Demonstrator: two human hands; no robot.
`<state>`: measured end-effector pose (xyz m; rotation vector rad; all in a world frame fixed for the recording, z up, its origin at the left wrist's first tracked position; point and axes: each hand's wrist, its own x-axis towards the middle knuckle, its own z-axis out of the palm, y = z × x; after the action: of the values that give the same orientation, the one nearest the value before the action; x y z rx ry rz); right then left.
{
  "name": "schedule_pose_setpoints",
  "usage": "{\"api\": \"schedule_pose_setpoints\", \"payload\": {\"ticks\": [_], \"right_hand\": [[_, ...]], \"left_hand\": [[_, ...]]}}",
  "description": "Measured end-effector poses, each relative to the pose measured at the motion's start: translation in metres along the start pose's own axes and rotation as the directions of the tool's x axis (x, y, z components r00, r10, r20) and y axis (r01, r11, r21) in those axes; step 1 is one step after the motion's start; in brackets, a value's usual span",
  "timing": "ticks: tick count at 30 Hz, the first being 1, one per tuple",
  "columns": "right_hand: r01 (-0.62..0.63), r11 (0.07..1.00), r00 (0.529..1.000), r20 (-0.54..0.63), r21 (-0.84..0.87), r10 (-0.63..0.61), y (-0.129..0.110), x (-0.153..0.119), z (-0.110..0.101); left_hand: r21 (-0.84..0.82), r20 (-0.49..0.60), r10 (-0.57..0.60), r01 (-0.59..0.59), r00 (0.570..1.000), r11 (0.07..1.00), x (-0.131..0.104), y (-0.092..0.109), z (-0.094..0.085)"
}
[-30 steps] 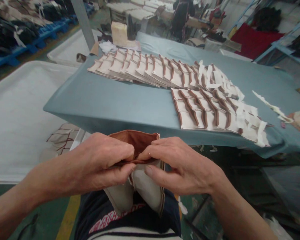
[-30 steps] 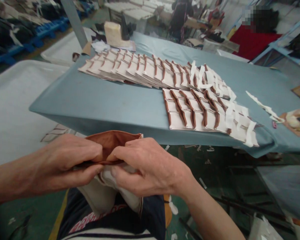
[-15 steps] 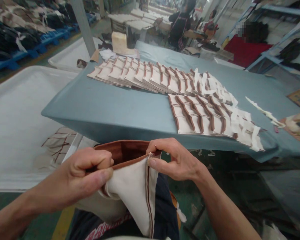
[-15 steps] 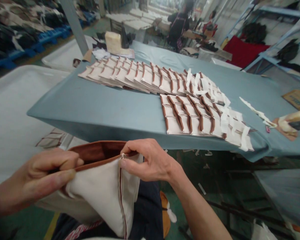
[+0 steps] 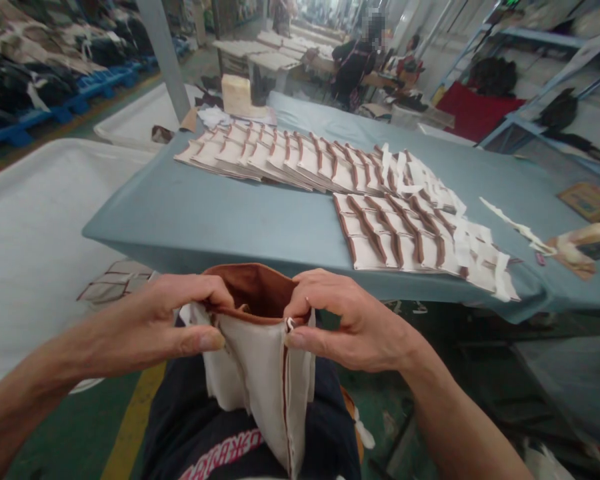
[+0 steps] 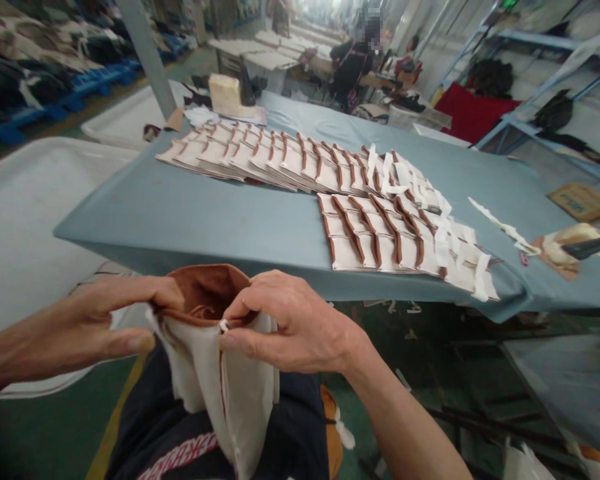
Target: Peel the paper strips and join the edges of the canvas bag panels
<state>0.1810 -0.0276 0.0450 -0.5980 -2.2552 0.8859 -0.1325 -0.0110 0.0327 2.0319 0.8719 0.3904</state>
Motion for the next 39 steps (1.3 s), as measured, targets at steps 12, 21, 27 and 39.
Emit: {"api": "schedule_pose_setpoints", "payload": {"ticks": [12, 21, 27, 39], "right_hand": [[-0.157, 0.98, 0.979, 0.108, -0.125, 0.17, -0.011, 0.011, -0.003], [-0.323, 0.946, 0.941, 0.094, -0.039, 0.325, -0.005, 0.008, 0.001], [-0.349, 0.927, 0.933, 0.141, 0.139, 0.331, 0.008, 0.006, 0.001], [-0.351, 0.918, 0.936, 0.06, 0.185, 0.346, 0.011, 0.001, 0.006]], "left_hand": [[-0.027, -0.118, 0.188, -0.193, 0.975, 0.981, 0.035, 0.04, 0.024], [0.07, -0.163, 0.126, -0.116, 0.979, 0.991, 0.034, 0.043, 0.038], [-0.002, -0.142, 0.084, -0.085, 0.986, 0.996, 0.038, 0.043, 0.039], [-0.02, -0.074, 0.114, -0.116, 0.991, 0.993, 0.045, 0.047, 0.032]]}}
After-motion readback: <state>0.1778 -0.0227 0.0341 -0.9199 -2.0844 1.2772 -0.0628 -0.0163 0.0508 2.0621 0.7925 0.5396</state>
